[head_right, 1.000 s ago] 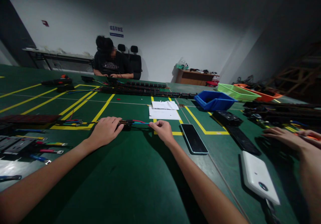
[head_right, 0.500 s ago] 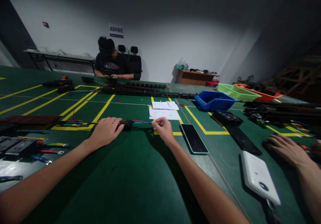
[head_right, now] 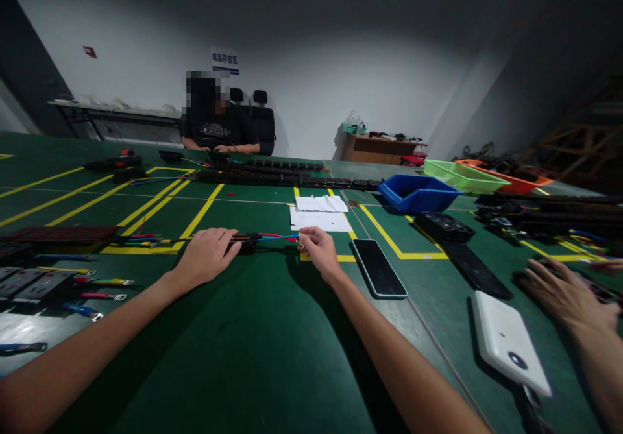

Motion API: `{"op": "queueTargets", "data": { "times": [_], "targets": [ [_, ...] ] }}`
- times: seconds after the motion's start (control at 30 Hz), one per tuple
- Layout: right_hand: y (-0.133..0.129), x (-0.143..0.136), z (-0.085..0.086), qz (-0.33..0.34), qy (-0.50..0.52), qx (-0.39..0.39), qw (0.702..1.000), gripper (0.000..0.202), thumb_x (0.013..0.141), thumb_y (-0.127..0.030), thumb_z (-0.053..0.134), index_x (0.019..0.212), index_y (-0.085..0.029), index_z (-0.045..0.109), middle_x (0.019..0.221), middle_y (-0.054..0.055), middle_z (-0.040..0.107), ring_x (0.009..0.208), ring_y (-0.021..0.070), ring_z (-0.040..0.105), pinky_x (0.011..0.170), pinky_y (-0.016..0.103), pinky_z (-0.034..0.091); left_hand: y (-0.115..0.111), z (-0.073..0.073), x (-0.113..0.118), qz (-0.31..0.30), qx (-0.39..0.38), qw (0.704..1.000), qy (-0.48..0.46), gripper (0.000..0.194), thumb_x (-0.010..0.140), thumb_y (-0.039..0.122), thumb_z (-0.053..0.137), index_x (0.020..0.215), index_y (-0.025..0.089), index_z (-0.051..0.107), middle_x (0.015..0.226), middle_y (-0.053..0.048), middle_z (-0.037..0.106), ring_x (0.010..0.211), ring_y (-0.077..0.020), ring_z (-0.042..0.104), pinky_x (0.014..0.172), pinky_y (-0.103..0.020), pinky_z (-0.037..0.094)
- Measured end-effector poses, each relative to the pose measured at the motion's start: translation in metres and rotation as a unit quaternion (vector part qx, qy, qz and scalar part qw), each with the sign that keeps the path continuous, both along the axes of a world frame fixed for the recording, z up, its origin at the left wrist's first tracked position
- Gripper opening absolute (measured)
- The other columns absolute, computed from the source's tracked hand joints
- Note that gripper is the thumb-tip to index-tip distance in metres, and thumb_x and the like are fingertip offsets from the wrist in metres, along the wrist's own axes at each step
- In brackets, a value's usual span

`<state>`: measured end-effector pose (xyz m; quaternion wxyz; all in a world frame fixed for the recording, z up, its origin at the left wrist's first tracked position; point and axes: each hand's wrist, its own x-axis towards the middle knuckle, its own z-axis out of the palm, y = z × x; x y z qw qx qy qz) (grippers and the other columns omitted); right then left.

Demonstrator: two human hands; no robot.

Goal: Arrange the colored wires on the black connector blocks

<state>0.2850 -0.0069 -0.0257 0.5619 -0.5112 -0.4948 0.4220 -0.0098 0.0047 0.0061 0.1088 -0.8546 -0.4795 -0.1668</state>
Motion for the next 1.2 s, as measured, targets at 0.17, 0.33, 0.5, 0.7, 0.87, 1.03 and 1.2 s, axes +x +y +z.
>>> {"op": "queueTargets", "data": {
  "times": [0.17,0.33,0.5,0.7,0.87,1.03,1.2],
  "targets": [
    [0.000,0.001,0.000,0.007,-0.011,-0.007,1.000,0.037,0.069,-0.045,0.073,0.094,-0.019,0.066,0.071,0.002,0.070,0.065,0.0167,0.067,0.050,0.022,0.044,-0.001,0.001,0.000,0.000,-0.005,1.000,-0.005,0.056,0.105,0.049,0.030,0.124,0.012,0.067,0.115,-0.016,0.071,0.104,-0.0296,0.065,0.095,-0.048,0.048],
    [0.000,0.000,0.001,0.003,-0.012,-0.009,1.000,0.032,0.066,-0.037,0.072,0.091,-0.019,0.067,0.073,0.003,0.071,0.067,0.0171,0.068,0.051,0.021,0.045,-0.001,0.002,0.000,0.001,-0.007,1.000,-0.004,0.055,0.105,0.049,0.030,0.124,0.012,0.067,0.113,-0.016,0.071,0.104,-0.0295,0.065,0.093,-0.047,0.049],
    [0.000,0.001,0.000,0.008,-0.028,-0.003,1.000,0.046,0.067,-0.035,0.070,0.109,-0.018,0.070,0.078,0.003,0.073,0.066,0.0156,0.065,0.052,0.021,0.044,-0.001,0.002,0.000,0.005,-0.001,1.000,0.003,0.055,0.105,0.048,0.031,0.123,0.010,0.067,0.113,-0.017,0.071,0.103,-0.0313,0.064,0.094,-0.049,0.048],
    [0.004,0.004,-0.006,0.020,-0.074,0.016,0.997,0.036,0.069,-0.036,0.070,0.099,-0.017,0.075,0.081,0.004,0.072,0.067,0.0150,0.062,0.056,0.024,0.048,0.000,0.001,0.000,0.002,-0.003,1.000,0.006,0.055,0.105,0.048,0.030,0.124,0.011,0.067,0.113,-0.017,0.071,0.103,-0.0302,0.064,0.093,-0.047,0.048],
    [0.008,0.004,-0.011,0.035,-0.063,0.034,0.997,0.031,0.067,-0.040,0.072,0.089,-0.018,0.071,0.072,0.000,0.066,0.061,0.0127,0.057,0.052,0.023,0.046,0.000,0.001,-0.001,0.000,-0.006,1.000,0.007,0.056,0.105,0.049,0.030,0.125,0.012,0.067,0.113,-0.017,0.071,0.104,-0.0302,0.065,0.094,-0.047,0.048],
    [0.008,0.005,-0.013,0.027,-0.075,0.056,0.995,0.028,0.068,-0.038,0.072,0.087,-0.018,0.069,0.070,0.001,0.066,0.059,0.0130,0.058,0.051,0.024,0.045,-0.001,0.002,0.000,-0.002,-0.006,1.000,0.003,0.055,0.105,0.048,0.030,0.124,0.011,0.067,0.113,-0.017,0.071,0.104,-0.0303,0.065,0.093,-0.048,0.048],
    [0.007,0.004,-0.015,0.017,-0.086,0.049,0.995,0.023,0.066,-0.034,0.068,0.082,-0.018,0.067,0.067,0.002,0.066,0.058,0.0146,0.060,0.051,0.025,0.046,-0.002,0.003,0.000,-0.004,-0.008,1.000,0.001,0.054,0.105,0.048,0.030,0.124,0.013,0.067,0.113,-0.016,0.071,0.104,-0.0293,0.064,0.094,-0.047,0.048]
  ]
}}
